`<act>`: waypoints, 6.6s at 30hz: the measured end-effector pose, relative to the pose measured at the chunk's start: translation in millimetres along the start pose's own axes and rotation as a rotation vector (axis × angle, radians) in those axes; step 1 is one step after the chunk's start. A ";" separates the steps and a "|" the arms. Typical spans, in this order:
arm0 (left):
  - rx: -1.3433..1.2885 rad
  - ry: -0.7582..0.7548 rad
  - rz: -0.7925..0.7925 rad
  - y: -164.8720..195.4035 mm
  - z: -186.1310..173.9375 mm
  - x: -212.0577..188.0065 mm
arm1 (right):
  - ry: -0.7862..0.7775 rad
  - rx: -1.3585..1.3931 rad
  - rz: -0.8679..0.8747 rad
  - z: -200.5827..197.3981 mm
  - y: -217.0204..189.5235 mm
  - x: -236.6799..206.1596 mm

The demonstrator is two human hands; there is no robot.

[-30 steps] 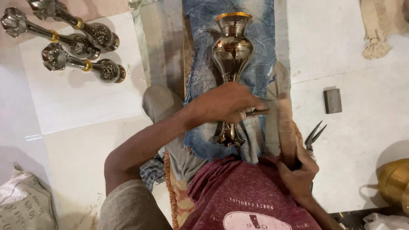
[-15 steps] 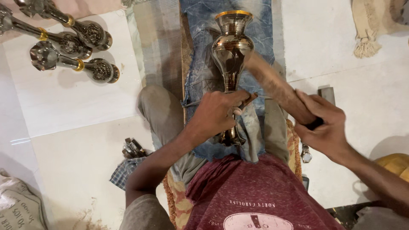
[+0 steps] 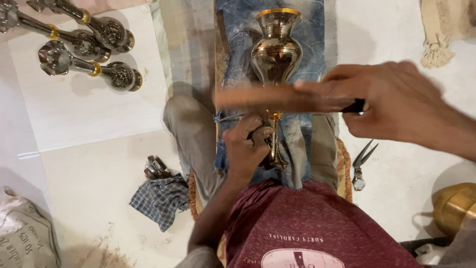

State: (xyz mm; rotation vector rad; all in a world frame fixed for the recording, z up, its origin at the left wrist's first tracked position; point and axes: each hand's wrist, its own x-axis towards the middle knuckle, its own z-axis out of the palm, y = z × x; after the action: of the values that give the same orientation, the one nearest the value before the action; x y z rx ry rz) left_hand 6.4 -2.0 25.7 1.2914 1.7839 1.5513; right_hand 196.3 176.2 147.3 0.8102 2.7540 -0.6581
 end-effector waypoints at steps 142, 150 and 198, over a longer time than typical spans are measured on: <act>0.278 -0.721 0.512 -137.3 71.7 314.8 | 0.869 0.130 0.070 108.9 81.1 131.5; 0.253 -0.659 0.570 -143.5 76.9 315.2 | 0.677 0.023 0.016 111.5 98.3 130.8; 0.217 -0.658 0.545 -139.1 74.6 313.1 | 0.650 -0.108 0.148 111.7 84.5 132.6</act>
State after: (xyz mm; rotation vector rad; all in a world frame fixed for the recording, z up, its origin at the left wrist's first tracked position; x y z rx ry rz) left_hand -127.6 313.1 -49.7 2.2117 1.2485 0.9727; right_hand 139.7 249.3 -22.0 1.3884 3.1934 -0.2338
